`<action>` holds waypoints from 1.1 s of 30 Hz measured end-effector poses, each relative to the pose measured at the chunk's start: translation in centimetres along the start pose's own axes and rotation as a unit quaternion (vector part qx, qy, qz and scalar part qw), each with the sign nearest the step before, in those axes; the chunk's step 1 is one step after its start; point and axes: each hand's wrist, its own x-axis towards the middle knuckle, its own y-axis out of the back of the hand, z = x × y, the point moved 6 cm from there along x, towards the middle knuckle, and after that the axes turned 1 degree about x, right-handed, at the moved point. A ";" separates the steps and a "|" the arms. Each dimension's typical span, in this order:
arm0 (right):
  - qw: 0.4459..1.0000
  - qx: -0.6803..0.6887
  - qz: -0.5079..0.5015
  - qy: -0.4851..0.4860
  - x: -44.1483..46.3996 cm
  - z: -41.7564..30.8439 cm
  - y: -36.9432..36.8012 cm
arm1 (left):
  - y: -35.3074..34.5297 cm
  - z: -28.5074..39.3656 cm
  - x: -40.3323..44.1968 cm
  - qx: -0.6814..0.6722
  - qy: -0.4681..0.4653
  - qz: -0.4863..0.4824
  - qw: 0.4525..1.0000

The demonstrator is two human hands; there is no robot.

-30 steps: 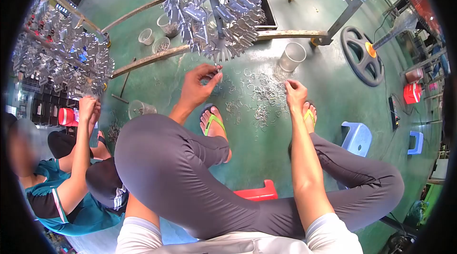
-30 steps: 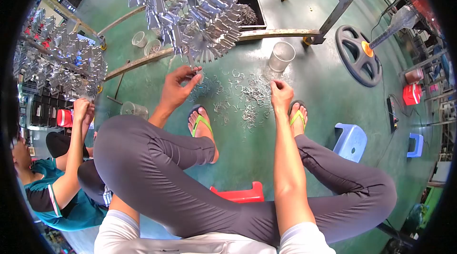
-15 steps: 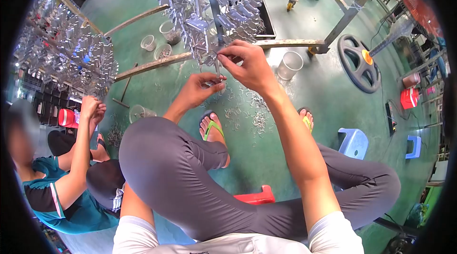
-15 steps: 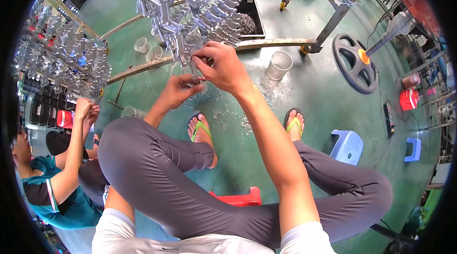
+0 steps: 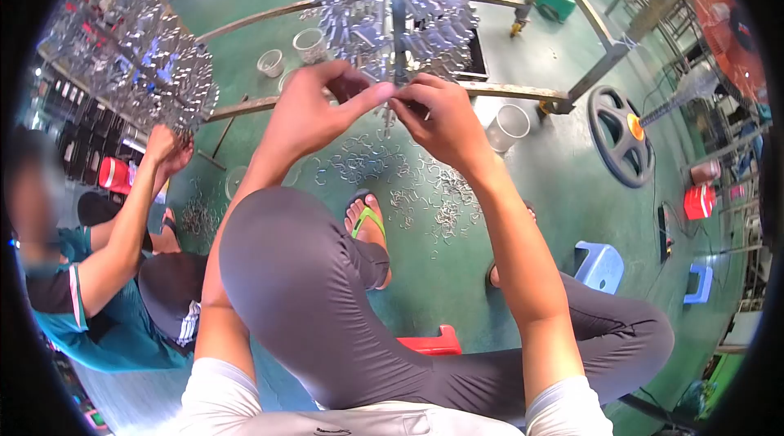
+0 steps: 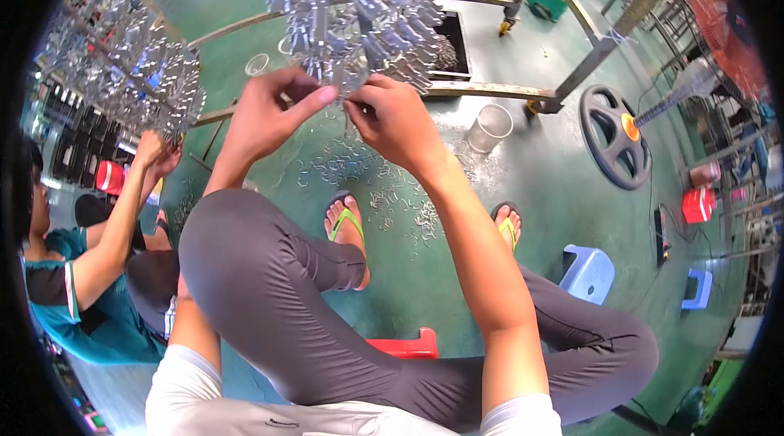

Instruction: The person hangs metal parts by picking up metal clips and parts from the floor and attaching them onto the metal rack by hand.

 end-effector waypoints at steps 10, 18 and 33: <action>0.983 0.038 0.140 -0.114 -1.5 0.1 0.6 | -1.3 0.4 1.8 0.061 -0.046 0.080 0.994; 0.987 0.043 0.060 -0.140 -0.8 0.0 1.4 | -4.6 -3.5 1.5 -0.043 -0.009 -0.100 0.994; 0.925 -0.217 -0.193 -0.247 -1.6 2.7 -1.7 | -8.4 -10.7 -0.4 -0.237 0.119 -0.177 0.948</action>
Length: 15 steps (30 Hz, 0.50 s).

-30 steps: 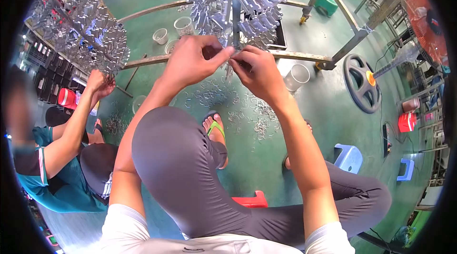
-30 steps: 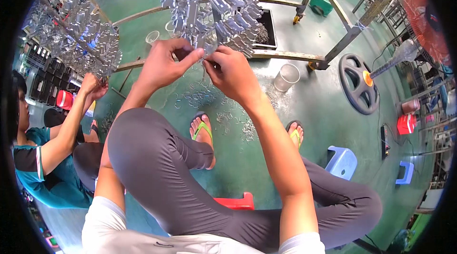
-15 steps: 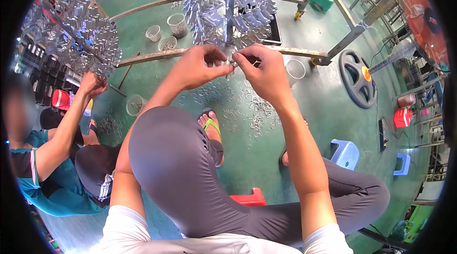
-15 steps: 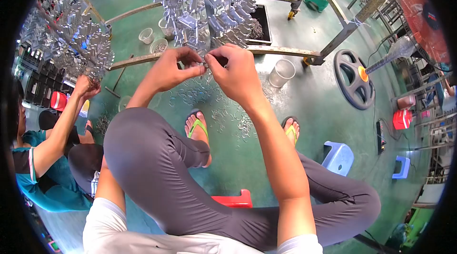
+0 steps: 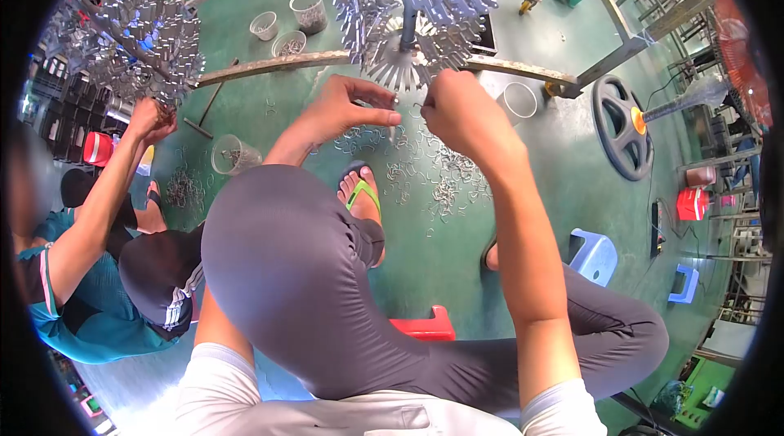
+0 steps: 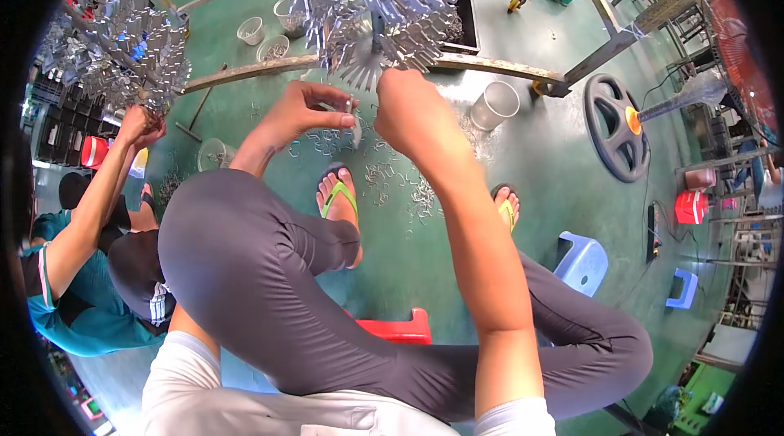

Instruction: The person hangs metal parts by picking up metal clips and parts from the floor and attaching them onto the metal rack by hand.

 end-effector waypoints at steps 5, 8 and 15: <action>0.991 0.112 -0.004 0.079 2.3 1.9 -5.8 | 2.5 -0.1 -1.9 -0.037 0.008 0.048 0.998; 0.962 0.255 0.080 0.047 1.5 0.0 -3.2 | 3.3 -0.1 -2.7 -0.054 0.018 0.055 0.997; 0.884 0.457 0.078 0.062 0.0 -1.8 -0.1 | 2.8 1.2 -2.5 -0.041 0.022 0.038 0.998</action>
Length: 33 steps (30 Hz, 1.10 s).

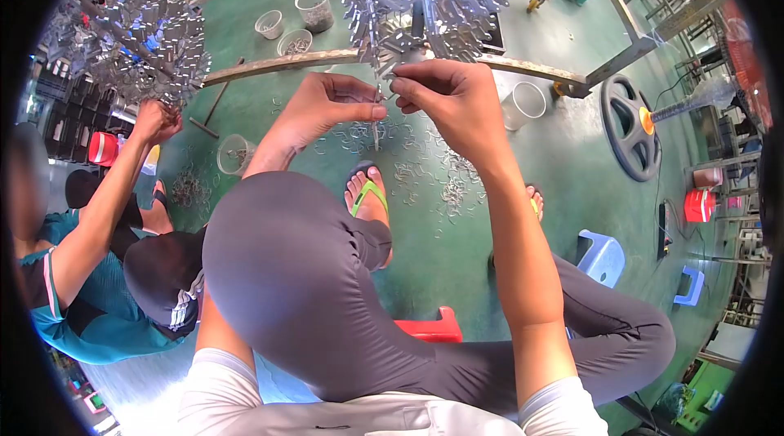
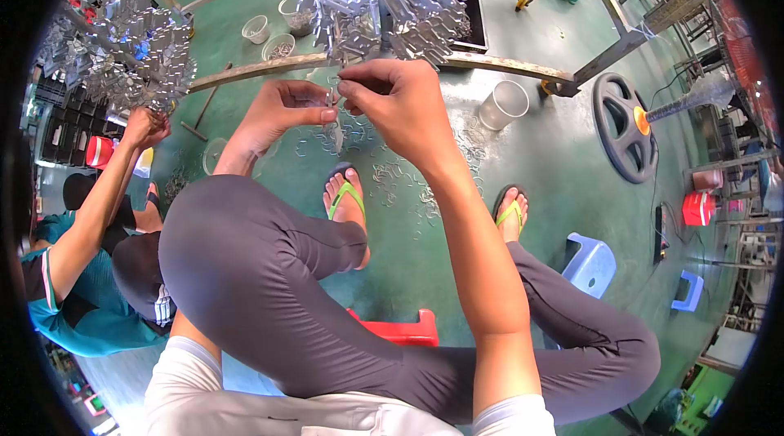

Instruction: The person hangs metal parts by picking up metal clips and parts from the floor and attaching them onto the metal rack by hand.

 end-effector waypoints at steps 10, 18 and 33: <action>0.989 -0.132 0.003 0.068 -0.7 -2.0 1.6 | -2.1 1.3 0.3 -0.021 -0.010 -0.038 0.999; 0.995 -0.097 -0.004 0.016 -1.0 -2.0 2.3 | -2.9 1.6 0.6 -0.031 -0.018 -0.066 0.997; 0.998 -0.050 -0.008 0.031 -2.2 -0.3 2.7 | -4.3 1.9 0.4 0.007 -0.024 -0.073 0.997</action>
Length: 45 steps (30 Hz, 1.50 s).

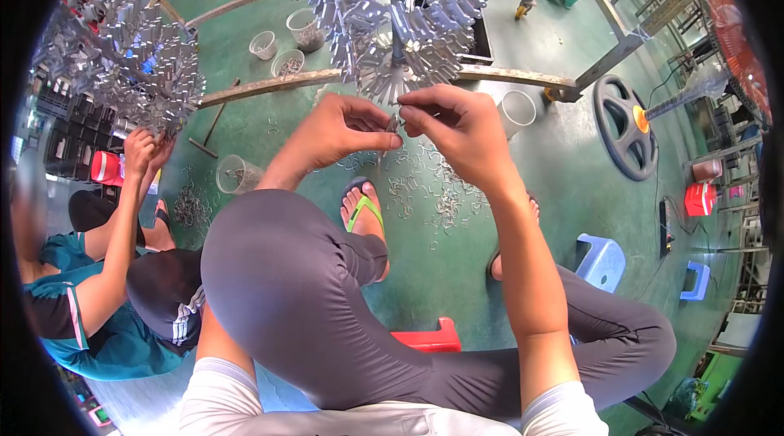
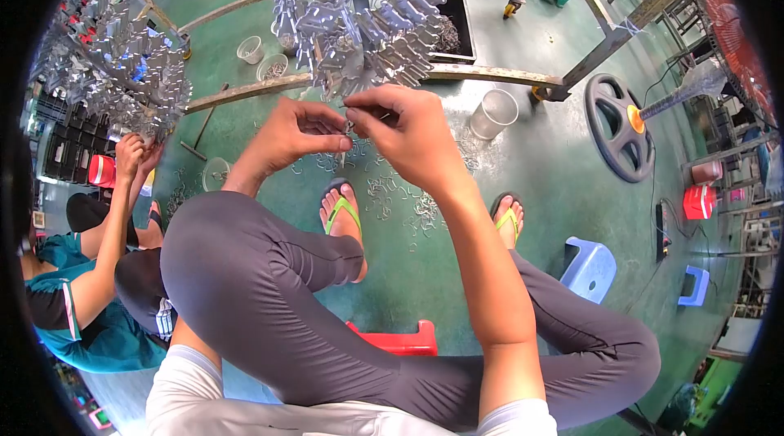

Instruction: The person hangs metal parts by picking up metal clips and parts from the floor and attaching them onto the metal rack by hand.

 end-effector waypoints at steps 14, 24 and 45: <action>0.992 0.088 0.093 0.015 0.0 1.1 1.2 | 1.5 9.6 0.9 0.296 -0.152 0.331 0.883; 0.987 0.089 0.128 0.033 0.8 1.4 1.1 | 1.5 11.5 4.0 0.463 -0.142 0.339 0.807; 0.986 0.090 0.128 0.065 1.1 -0.1 0.4 | 1.1 9.5 -0.3 0.186 -0.115 0.195 0.956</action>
